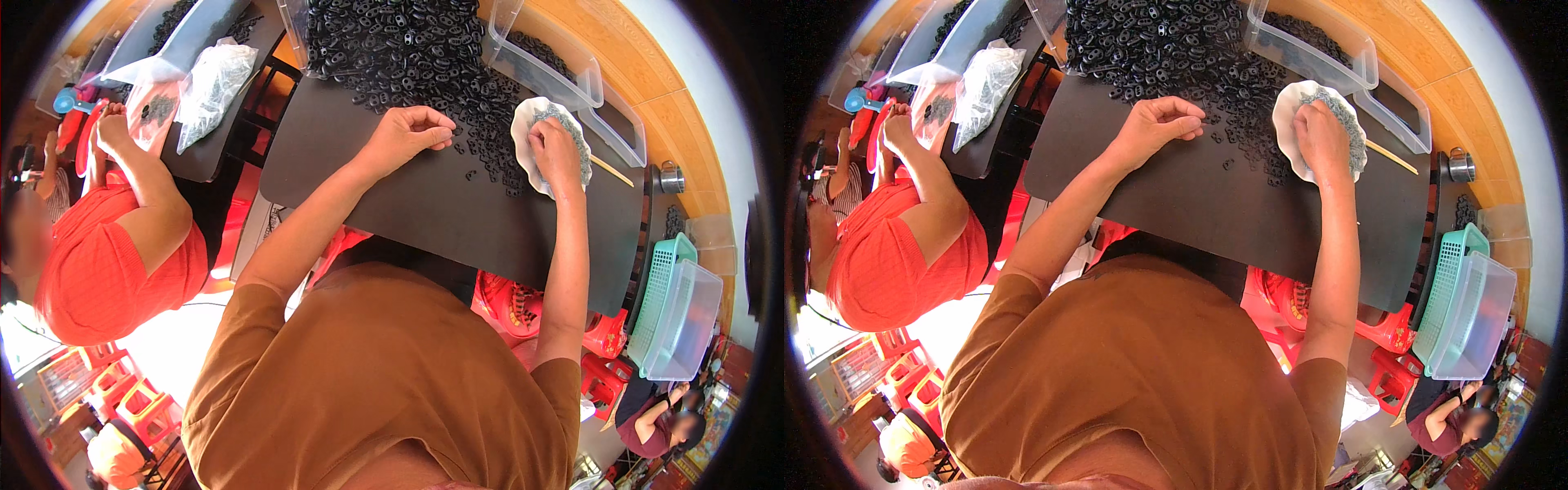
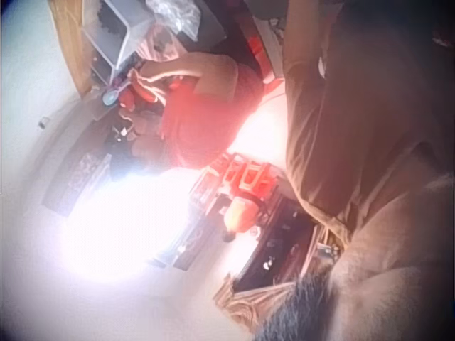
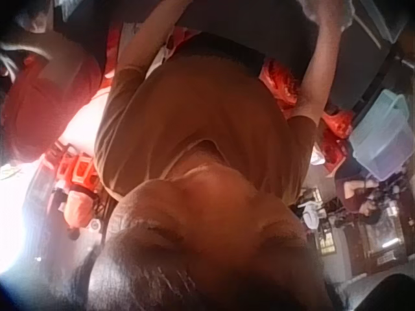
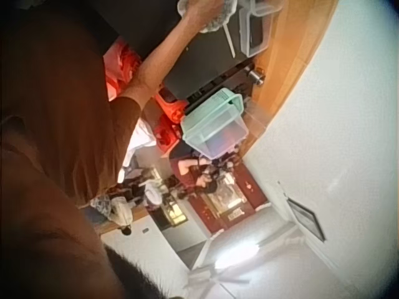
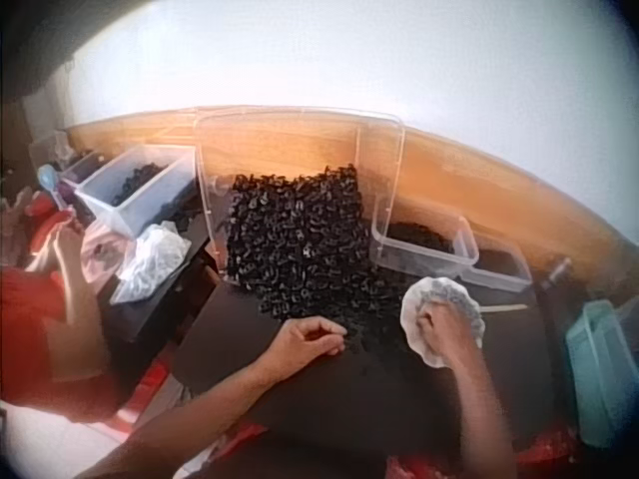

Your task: The person sits at a table and repeatedly picks up small black plastic rings and metal pins from a pile. They insert the pins into the rings by hand and place the assembled units into a white bowl. The process is repetitive and involves fine motor manipulation of small parts.

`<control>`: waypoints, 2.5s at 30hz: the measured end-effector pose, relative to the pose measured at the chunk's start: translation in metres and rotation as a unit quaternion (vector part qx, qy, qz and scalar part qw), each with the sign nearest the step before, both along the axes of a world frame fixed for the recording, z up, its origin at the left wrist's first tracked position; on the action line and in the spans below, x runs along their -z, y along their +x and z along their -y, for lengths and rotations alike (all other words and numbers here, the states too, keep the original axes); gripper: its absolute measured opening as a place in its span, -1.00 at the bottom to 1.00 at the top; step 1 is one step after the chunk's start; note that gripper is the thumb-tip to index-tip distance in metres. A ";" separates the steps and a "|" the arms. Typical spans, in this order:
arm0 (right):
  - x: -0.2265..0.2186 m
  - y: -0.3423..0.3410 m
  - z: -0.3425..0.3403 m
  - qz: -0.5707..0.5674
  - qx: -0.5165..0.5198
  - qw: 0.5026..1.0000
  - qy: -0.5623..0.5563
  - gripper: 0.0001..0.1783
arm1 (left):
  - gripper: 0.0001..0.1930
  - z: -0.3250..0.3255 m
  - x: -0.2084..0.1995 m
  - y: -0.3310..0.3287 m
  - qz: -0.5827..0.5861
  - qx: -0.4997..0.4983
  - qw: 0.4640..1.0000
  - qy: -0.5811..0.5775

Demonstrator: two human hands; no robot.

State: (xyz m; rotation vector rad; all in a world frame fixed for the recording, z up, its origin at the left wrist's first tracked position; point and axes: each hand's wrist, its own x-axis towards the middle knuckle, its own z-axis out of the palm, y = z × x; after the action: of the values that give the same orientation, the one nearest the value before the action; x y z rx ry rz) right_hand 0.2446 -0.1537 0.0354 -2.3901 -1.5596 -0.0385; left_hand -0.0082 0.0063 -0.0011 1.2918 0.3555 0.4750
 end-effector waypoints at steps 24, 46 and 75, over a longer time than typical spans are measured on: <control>0.004 0.006 0.021 -0.549 0.007 0.775 0.314 -0.91 | -0.88 0.009 -0.022 0.020 -0.033 0.047 0.994 0.098; 0.013 -0.001 0.023 -0.554 0.004 0.762 0.335 -0.94 | -0.88 0.045 -0.035 0.138 0.021 -0.036 0.929 0.369; 0.013 0.015 0.028 -0.373 0.045 0.845 0.380 -0.95 | -0.84 0.036 -0.027 0.147 -0.022 0.003 0.938 0.345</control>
State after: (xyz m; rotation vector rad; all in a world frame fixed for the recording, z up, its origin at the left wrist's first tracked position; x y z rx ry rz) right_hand 0.2593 -0.1820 0.0227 -1.5426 -0.8238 0.1966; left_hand 0.1392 -0.0297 0.0257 1.9871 0.2247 0.5920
